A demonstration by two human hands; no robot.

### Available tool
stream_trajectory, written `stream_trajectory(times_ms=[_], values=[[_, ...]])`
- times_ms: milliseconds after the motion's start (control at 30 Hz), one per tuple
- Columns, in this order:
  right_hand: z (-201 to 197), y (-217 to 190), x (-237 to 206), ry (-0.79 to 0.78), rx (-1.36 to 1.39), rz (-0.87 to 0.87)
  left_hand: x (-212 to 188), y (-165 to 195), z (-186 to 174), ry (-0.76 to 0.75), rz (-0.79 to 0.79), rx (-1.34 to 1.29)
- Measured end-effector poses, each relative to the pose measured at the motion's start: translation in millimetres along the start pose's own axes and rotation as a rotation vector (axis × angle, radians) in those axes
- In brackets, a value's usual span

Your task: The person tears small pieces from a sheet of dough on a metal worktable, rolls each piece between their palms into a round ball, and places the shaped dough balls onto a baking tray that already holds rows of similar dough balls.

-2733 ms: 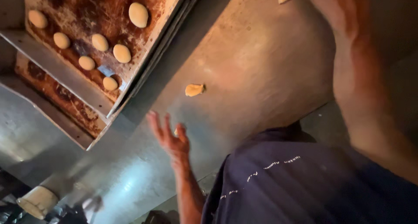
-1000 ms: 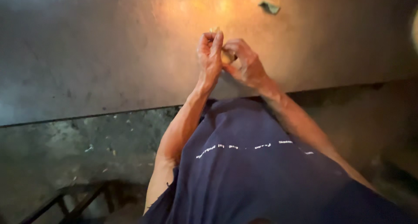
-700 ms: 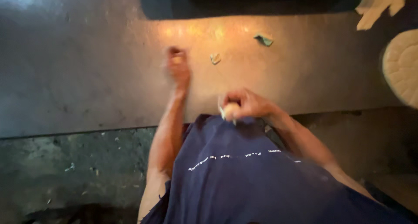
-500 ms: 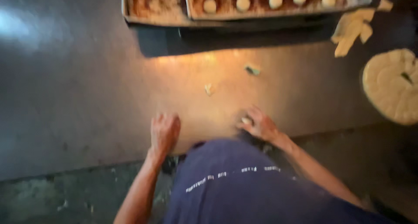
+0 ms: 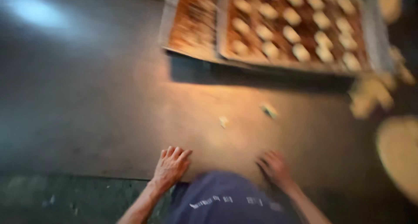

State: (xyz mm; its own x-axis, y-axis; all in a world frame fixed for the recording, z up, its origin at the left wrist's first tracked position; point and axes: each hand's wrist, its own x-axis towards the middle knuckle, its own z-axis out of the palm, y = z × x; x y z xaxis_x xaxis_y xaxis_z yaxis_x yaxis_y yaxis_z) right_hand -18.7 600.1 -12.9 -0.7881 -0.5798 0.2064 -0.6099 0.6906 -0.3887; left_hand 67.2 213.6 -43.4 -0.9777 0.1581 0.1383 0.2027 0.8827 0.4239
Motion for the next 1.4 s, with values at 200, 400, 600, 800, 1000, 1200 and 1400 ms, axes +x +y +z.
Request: stream_trajectory(times_ms=[200,400,600,800,1000,1200,1400], values=[[58,45,27,0.172,-0.078,0.213,73,-24,-6,0.275,-0.071,0.031],[71,35,39,0.173,-0.068,0.032,-2,10,13,0.142,0.101,-0.088],[74,54,68,0.276,-0.108,0.166,16,-43,-17,0.12,0.056,0.05],[88,26,16,0.184,-0.048,0.061,-8,9,29,0.14,0.043,-0.087],[69,37,67,0.268,-0.093,0.058,3,-54,6,0.108,0.081,0.043],[95,19,62,0.229,-0.026,0.037,19,11,20,0.064,-0.112,-0.083],[79,28,63,0.232,-0.046,0.003,-16,-66,-18,0.136,0.094,-0.002]])
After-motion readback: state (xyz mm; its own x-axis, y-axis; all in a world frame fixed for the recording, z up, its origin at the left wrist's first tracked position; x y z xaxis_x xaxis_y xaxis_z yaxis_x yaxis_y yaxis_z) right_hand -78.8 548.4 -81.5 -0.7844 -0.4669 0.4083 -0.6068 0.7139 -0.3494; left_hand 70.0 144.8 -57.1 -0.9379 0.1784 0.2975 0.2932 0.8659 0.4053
